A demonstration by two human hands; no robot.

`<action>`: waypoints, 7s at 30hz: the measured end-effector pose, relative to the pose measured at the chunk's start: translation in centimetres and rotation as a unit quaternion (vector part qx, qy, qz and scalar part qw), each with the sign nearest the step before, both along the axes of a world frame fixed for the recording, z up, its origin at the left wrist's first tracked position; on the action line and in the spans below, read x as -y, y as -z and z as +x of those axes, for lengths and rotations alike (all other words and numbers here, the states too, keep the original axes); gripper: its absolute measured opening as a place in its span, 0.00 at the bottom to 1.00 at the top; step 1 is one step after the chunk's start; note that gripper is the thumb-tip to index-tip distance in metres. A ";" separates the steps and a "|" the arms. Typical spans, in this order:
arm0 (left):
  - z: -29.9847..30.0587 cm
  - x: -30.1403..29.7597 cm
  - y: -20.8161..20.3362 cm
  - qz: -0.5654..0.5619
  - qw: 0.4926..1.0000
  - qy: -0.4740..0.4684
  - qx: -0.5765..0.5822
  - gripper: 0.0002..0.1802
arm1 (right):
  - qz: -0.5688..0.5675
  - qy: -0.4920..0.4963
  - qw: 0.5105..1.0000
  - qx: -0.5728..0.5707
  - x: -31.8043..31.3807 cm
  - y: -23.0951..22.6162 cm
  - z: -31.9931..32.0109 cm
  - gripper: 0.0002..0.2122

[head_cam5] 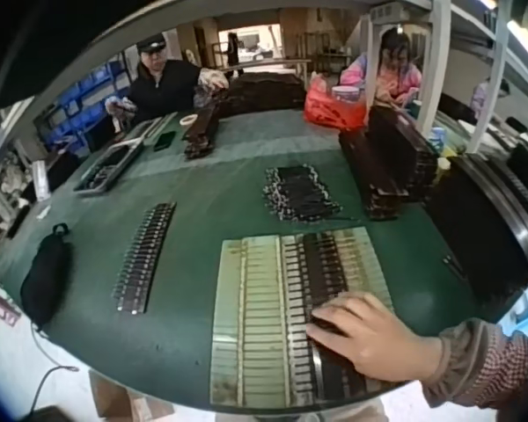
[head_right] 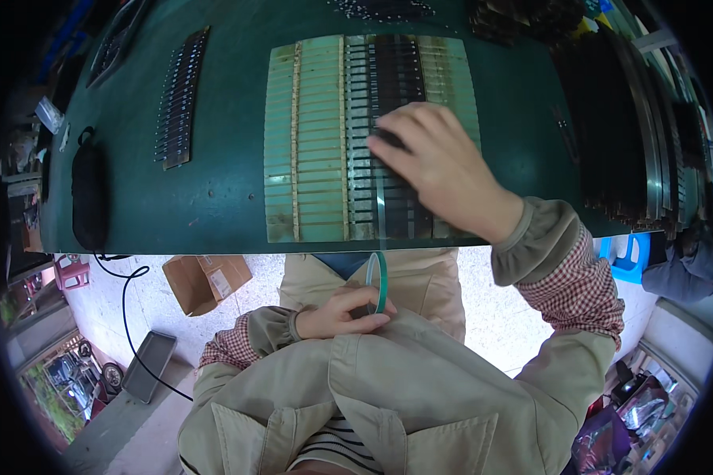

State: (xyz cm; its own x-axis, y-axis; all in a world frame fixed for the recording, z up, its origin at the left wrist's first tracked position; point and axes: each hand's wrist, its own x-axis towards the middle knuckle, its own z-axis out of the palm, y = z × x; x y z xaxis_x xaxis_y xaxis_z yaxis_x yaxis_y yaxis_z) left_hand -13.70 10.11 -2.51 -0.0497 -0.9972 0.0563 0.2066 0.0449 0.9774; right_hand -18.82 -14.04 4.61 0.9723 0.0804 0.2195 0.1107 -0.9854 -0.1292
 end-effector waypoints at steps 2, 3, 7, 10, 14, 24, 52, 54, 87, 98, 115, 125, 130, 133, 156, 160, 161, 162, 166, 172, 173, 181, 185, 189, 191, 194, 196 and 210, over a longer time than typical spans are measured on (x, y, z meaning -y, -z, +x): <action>-0.1 0.0 0.0 -0.006 1.000 -0.009 -0.001 0.08 | -0.009 -0.014 1.000 -0.007 -0.3 0.2 -0.2 0.18; 0.0 -0.1 -0.1 0.013 1.000 0.001 -0.003 0.09 | -0.028 0.000 1.000 -0.005 -0.9 0.7 -0.7 0.18; 0.2 -0.2 -0.3 0.041 0.999 0.021 -0.003 0.09 | -0.035 0.033 0.999 0.006 -0.8 0.8 -1.4 0.18; 0.3 -0.1 -0.3 0.030 0.999 0.027 -0.001 0.09 | 0.032 0.048 0.998 0.011 -0.2 0.4 -1.4 0.19; 0.0 0.1 -0.5 0.049 0.998 0.031 0.002 0.09 | -0.075 0.001 0.997 -0.011 -2.0 1.3 -1.9 0.19; -0.1 0.0 -0.5 0.018 1.000 0.006 0.001 0.09 | -0.032 0.007 0.999 -0.020 -3.0 1.4 -2.6 0.20; 0.1 0.0 -0.5 0.068 0.998 0.013 -0.013 0.09 | 0.025 -0.009 0.999 -0.034 -3.7 0.6 -3.8 0.21; -0.1 -0.2 -0.5 0.060 0.998 0.009 -0.017 0.09 | -0.004 -0.032 0.998 -0.046 -4.5 0.7 -4.2 0.22; -1.0 -0.6 0.8 0.141 0.977 -0.046 -0.152 0.09 | 0.006 0.000 1.000 0.018 -5.7 0.8 -5.7 0.18; -0.5 1.7 1.8 0.229 0.947 -0.088 -0.208 0.29 | -0.086 0.290 0.945 0.123 3.1 1.4 -9.0 0.19; -1.0 1.6 -0.7 0.216 0.885 -0.123 -0.394 0.10 | 0.111 0.435 0.884 0.130 9.7 3.5 -12.8 0.12; -0.9 2.1 -1.4 0.261 0.846 -0.149 -0.440 0.07 | 0.148 0.149 0.977 0.046 -2.6 -0.5 -8.6 0.12; -1.1 1.7 -2.0 0.263 0.824 -0.137 -0.483 0.05 | -0.018 0.008 1.000 0.007 -3.8 -0.4 -7.0 0.13; -1.1 1.6 -2.1 0.255 0.817 -0.104 -0.507 0.04 | -0.048 -0.020 0.999 0.006 -3.9 -0.2 -6.4 0.13; -2.3 1.8 -3.3 0.215 0.916 -0.134 -0.312 0.05 | -0.137 0.314 0.920 0.190 3.2 1.0 -12.9 0.14; -3.1 2.4 -3.1 0.186 0.932 -0.156 -0.269 0.05 | 0.342 0.350 0.860 0.147 -2.1 -0.5 -11.7 0.11; -3.1 2.6 -3.0 0.177 0.936 -0.159 -0.260 0.06 | 0.461 0.336 0.820 0.046 -3.7 -1.4 -10.8 0.11; -3.1 2.6 -2.8 0.177 0.937 -0.156 -0.259 0.06 | 0.569 0.312 0.759 -0.057 -5.0 -2.0 -9.9 0.10; -3.5 2.9 -3.1 0.149 0.943 -0.162 -0.249 0.05 | 0.626 0.244 0.739 -0.052 -6.0 -0.7 -8.7 0.07; -3.7 2.3 -1.8 0.208 0.932 -0.104 -0.279 0.06 | 0.459 0.264 0.815 0.237 2.2 -3.0 -3.3 0.01; -3.7 2.2 -1.7 0.234 0.931 -0.068 -0.271 0.06 | 0.449 0.255 0.807 0.285 5.3 -3.6 -2.0 0.01; -3.3 0.5 -0.7 0.077 0.984 0.057 -0.151 0.11 | 0.429 0.173 0.866 0.189 13.7 2.4 7.2 0.03; -2.8 0.5 -0.9 0.028 0.997 0.017 -0.067 0.10 | 0.337 0.224 0.908 0.107 12.7 3.7 7.8 0.04; -2.2 0.4 -1.0 0.071 0.992 0.045 -0.093 0.11 | 0.308 0.219 0.920 0.101 12.4 3.7 8.0 0.04; -2.2 0.7 -1.0 0.072 0.992 0.047 -0.089 0.11 | 0.292 0.214 0.928 0.091 12.2 3.5 8.0 0.04; -2.0 0.9 -0.9 0.076 0.993 0.050 -0.079 0.11 | 0.295 0.214 0.926 0.095 12.4 3.6 7.9 0.04; -2.0 1.1 -0.7 0.069 0.994 0.055 -0.068 0.11 | 0.296 0.214 0.926 0.094 12.5 3.8 7.8 0.04; -2.1 1.3 -0.4 0.059 0.993 0.094 -0.027 0.13 | 0.188 0.220 0.951 0.112 12.7 2.9 7.8 0.05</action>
